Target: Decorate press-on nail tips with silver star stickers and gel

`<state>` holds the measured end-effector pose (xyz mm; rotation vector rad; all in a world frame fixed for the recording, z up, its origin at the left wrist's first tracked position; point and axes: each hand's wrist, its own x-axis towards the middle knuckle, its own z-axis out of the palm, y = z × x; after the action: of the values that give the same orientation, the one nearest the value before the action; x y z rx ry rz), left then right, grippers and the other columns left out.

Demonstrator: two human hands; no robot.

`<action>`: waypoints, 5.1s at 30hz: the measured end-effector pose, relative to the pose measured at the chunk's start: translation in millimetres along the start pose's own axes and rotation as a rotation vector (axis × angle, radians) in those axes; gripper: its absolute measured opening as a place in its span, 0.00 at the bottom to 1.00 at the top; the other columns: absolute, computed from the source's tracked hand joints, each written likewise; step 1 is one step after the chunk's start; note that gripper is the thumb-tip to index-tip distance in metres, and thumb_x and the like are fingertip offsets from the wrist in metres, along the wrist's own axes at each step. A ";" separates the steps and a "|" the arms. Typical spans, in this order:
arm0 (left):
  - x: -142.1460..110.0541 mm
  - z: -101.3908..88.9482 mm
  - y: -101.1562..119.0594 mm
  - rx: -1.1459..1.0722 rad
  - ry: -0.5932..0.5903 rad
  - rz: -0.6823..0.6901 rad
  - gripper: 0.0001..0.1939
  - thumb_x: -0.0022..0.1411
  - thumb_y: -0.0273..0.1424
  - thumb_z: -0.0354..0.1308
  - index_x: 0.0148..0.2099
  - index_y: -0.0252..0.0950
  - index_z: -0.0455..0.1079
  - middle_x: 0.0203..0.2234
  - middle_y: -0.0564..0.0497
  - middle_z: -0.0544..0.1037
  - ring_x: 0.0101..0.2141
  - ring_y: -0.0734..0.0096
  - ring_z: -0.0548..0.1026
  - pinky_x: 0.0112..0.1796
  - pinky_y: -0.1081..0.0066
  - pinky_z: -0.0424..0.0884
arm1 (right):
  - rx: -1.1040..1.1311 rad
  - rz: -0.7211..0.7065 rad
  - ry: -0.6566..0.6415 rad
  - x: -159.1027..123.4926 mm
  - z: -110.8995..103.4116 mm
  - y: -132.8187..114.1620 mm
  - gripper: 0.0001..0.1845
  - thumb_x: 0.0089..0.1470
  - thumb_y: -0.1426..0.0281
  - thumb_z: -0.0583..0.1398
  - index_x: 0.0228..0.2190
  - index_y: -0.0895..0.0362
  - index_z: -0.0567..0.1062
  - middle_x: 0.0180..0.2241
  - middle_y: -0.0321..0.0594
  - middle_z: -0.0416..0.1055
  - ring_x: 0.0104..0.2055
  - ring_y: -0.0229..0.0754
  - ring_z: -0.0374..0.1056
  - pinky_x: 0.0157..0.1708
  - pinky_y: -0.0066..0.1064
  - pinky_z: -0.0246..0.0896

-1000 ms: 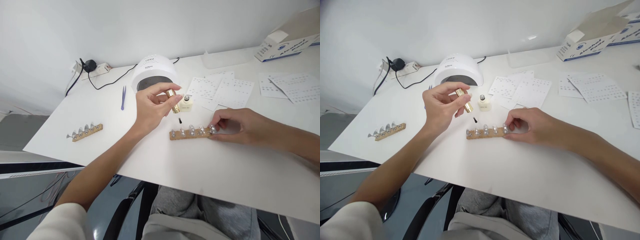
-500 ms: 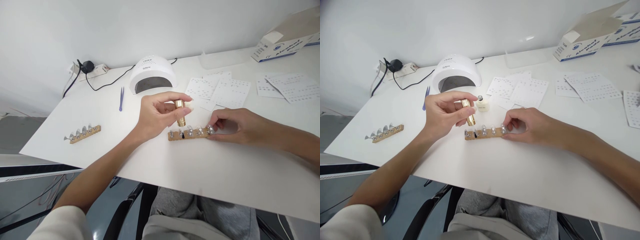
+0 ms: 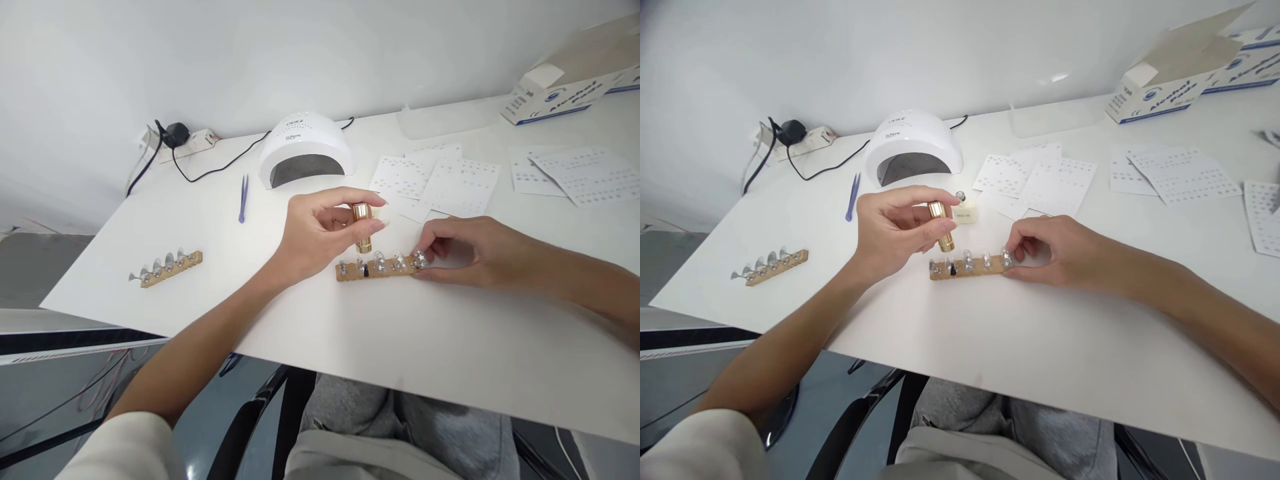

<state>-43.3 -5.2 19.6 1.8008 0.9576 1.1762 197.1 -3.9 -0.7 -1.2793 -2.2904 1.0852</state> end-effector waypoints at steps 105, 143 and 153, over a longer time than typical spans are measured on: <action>2.4 -6.0 -0.8 -0.048 -0.017 0.092 0.05 0.53 0.27 0.65 0.36 0.36 0.76 0.27 0.52 0.78 0.20 0.80 0.73 0.17 0.79 0.70 | -0.028 -0.001 -0.043 0.1 -3.1 -1.0 0.15 0.46 0.53 0.64 0.27 0.51 0.71 0.28 0.37 0.68 0.31 0.44 0.64 0.32 0.37 0.58; 3.0 -5.2 -3.5 -0.031 0.037 0.080 0.06 0.55 0.26 0.63 0.37 0.37 0.76 0.21 0.55 0.73 0.18 0.81 0.70 0.16 0.78 0.67 | -0.015 0.006 -0.051 0.7 -2.8 0.7 0.13 0.47 0.57 0.65 0.29 0.51 0.71 0.29 0.35 0.68 0.33 0.41 0.63 0.33 0.34 0.57; 5.5 -5.5 -8.2 0.067 0.173 0.054 0.06 0.55 0.25 0.63 0.37 0.36 0.76 0.26 0.52 0.74 0.20 0.81 0.71 0.15 0.78 0.62 | -0.023 0.000 -0.047 -0.6 -3.8 0.9 0.13 0.47 0.56 0.65 0.28 0.51 0.71 0.30 0.36 0.69 0.33 0.42 0.64 0.33 0.34 0.58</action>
<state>-48.2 4.3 15.9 1.8102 1.0636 1.3662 200.1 -2.3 1.2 -1.2759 -2.3432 1.1033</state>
